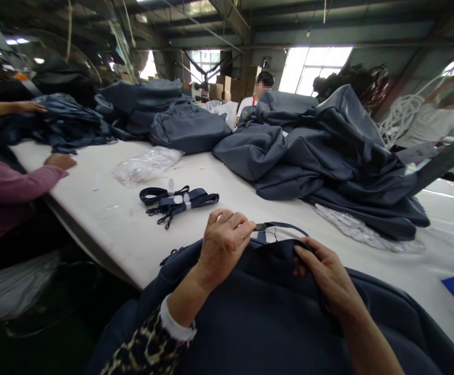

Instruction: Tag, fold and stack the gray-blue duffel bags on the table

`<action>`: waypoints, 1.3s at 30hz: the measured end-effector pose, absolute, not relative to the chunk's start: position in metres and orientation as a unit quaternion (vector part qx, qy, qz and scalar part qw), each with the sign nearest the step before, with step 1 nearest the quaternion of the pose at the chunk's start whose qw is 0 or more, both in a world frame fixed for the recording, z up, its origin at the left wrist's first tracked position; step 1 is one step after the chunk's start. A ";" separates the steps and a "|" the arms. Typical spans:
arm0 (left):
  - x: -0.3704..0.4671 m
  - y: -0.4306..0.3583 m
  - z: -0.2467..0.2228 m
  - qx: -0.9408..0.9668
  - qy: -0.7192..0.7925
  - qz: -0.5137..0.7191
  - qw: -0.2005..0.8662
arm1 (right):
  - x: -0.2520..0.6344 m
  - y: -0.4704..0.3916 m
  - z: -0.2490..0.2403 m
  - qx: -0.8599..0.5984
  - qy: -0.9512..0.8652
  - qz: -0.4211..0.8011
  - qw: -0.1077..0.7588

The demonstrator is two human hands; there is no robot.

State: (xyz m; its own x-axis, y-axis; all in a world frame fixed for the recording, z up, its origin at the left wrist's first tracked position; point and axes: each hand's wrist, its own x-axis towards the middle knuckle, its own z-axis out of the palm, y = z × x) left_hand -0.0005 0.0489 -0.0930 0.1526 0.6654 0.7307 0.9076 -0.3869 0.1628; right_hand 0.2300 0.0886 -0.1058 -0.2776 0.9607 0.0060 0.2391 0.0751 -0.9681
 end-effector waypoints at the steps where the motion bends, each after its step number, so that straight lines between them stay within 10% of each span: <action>1: -0.002 0.042 -0.088 -0.755 -0.543 -0.331 0.158 | 0.230 0.090 -0.107 -0.474 -0.615 0.504 0.378; 9: 0.018 -0.003 -0.081 -0.818 -0.519 -0.214 0.126 | 0.229 0.100 -0.119 -0.493 -0.610 0.446 0.431; 17: 0.035 0.009 -0.107 -0.874 -0.446 -0.115 -0.155 | 0.226 0.101 -0.124 -0.493 -0.596 0.457 0.439; 26: 0.012 0.024 -0.120 -0.677 -0.434 -0.293 -0.517 | 0.224 0.100 -0.124 -0.489 -0.588 0.455 0.457; 39: 0.018 0.012 -0.143 -0.641 -0.480 -0.348 -0.488 | 0.225 0.100 -0.129 -0.466 -0.613 0.463 0.440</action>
State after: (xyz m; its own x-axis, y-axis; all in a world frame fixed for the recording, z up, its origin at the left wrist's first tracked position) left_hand 0.0182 0.0122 -0.1427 0.2960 0.9549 -0.0225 0.2760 -0.0630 0.9591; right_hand 0.2252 0.1004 -0.1287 -0.1794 0.9779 0.1070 0.1640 0.1370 -0.9769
